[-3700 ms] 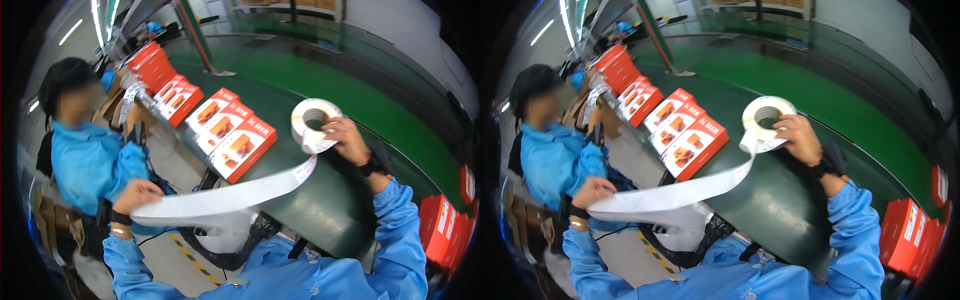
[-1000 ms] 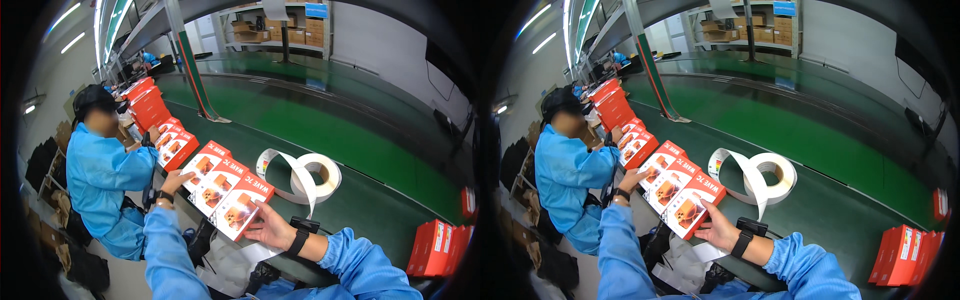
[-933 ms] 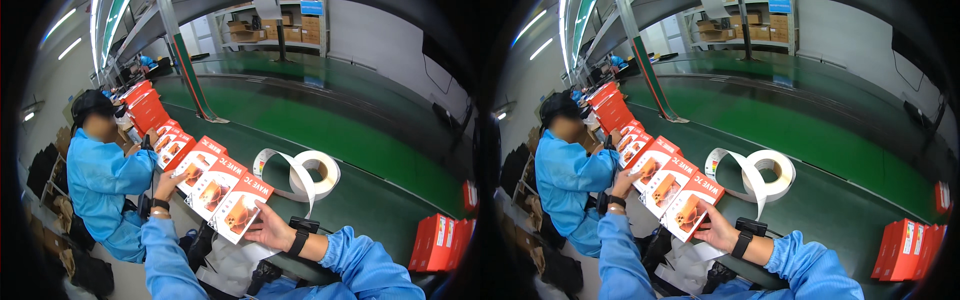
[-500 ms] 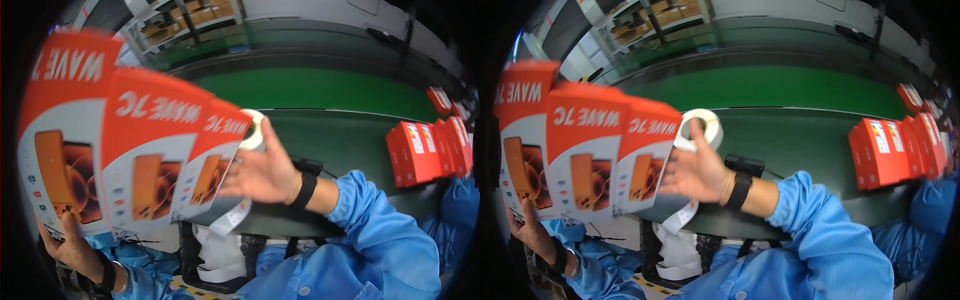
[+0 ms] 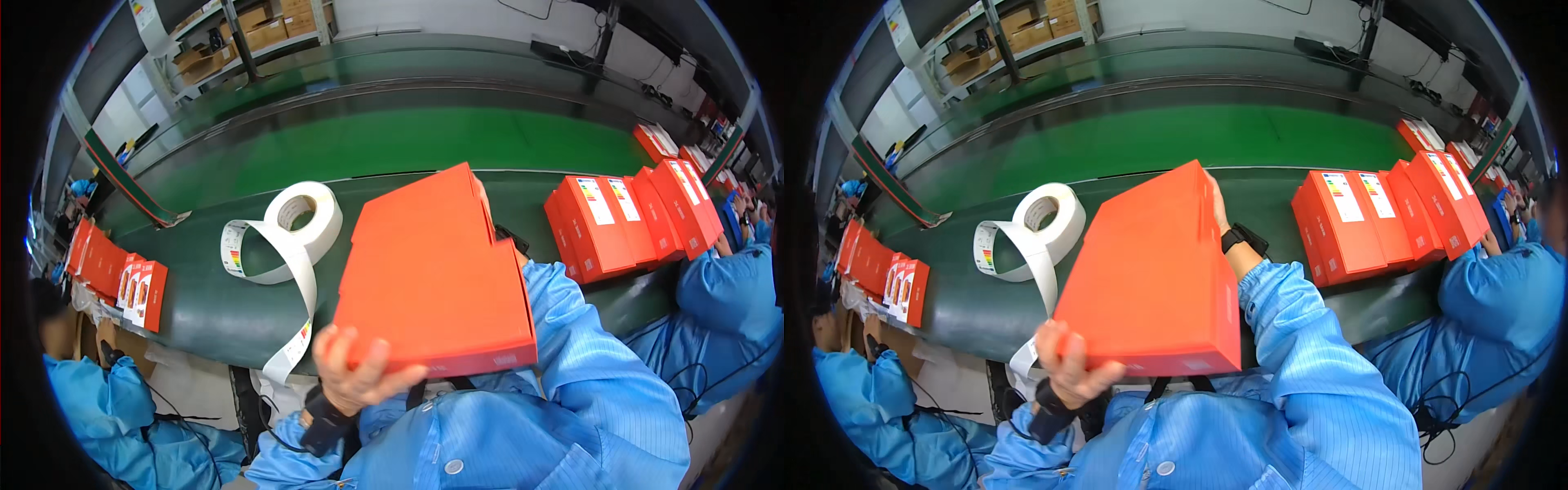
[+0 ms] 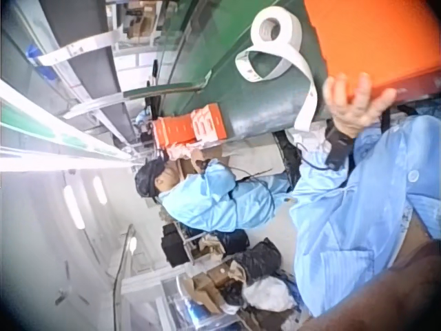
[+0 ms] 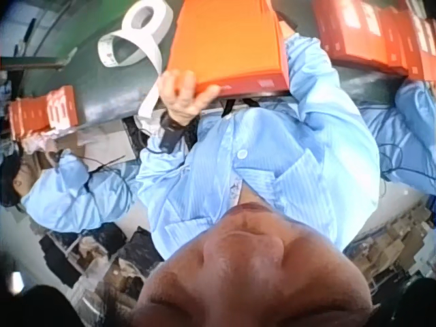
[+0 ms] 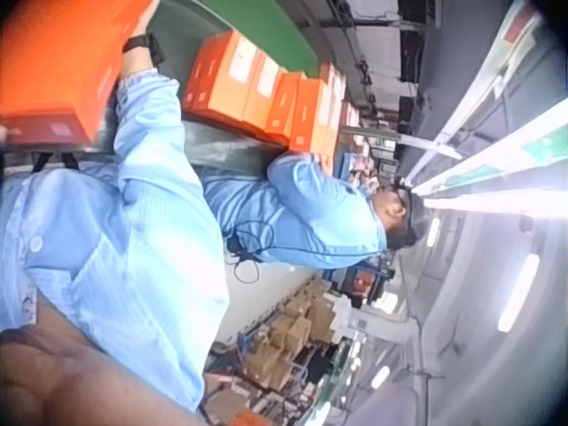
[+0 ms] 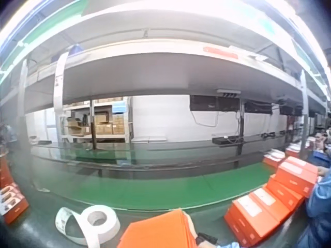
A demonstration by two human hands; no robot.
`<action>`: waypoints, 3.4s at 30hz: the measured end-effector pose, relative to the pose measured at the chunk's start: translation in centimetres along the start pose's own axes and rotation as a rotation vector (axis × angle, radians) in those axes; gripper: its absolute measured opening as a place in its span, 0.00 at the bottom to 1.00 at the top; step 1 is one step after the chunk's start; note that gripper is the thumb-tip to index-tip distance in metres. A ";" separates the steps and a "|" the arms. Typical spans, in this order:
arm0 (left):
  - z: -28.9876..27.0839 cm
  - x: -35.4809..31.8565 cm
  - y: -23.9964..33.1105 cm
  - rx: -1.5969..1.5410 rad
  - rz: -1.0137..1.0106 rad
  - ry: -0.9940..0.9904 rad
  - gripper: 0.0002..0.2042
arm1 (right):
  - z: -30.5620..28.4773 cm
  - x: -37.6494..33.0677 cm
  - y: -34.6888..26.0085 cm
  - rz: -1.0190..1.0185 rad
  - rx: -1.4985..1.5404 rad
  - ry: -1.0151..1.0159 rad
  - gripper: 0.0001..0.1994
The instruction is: Applying energy-efficiency labels to red product boxes on an industrial assembly line.
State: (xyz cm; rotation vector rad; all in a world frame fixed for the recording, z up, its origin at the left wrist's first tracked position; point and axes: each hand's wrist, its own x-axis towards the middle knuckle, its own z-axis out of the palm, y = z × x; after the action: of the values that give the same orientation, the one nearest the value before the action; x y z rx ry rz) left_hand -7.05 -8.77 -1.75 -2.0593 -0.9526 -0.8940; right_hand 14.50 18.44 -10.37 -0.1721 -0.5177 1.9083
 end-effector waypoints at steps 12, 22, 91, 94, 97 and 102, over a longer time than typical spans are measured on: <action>1.5 -4.7 5.8 -0.038 -0.011 -0.487 0.22 | -2.1 0.6 -4.0 0.325 -0.127 0.157 0.13; 3.1 -0.5 -0.1 -0.603 -0.489 -0.441 0.42 | 2.0 -6.9 -4.9 -0.210 -0.947 0.503 0.28; -19.4 0.9 -12.4 0.168 -0.888 -0.745 0.36 | 25.4 3.4 24.5 -0.558 -1.332 -0.971 0.12; -20.4 1.1 -13.1 0.246 -0.760 -0.798 0.29 | 26.2 4.3 24.4 -0.114 -1.399 -1.086 0.11; -22.3 -0.8 -15.0 0.296 -0.834 -0.847 0.25 | 25.6 4.2 25.9 -0.003 -1.342 -1.101 0.10; -22.4 -4.6 -18.4 -0.372 -1.427 -0.768 0.20 | 24.4 3.2 25.8 0.140 -1.512 -1.388 0.38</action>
State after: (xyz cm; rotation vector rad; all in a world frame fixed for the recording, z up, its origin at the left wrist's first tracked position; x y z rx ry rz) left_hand -30.91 -19.13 11.73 -1.7817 -3.0331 -0.8994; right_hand -17.33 6.76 0.75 0.2145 -2.8135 1.0631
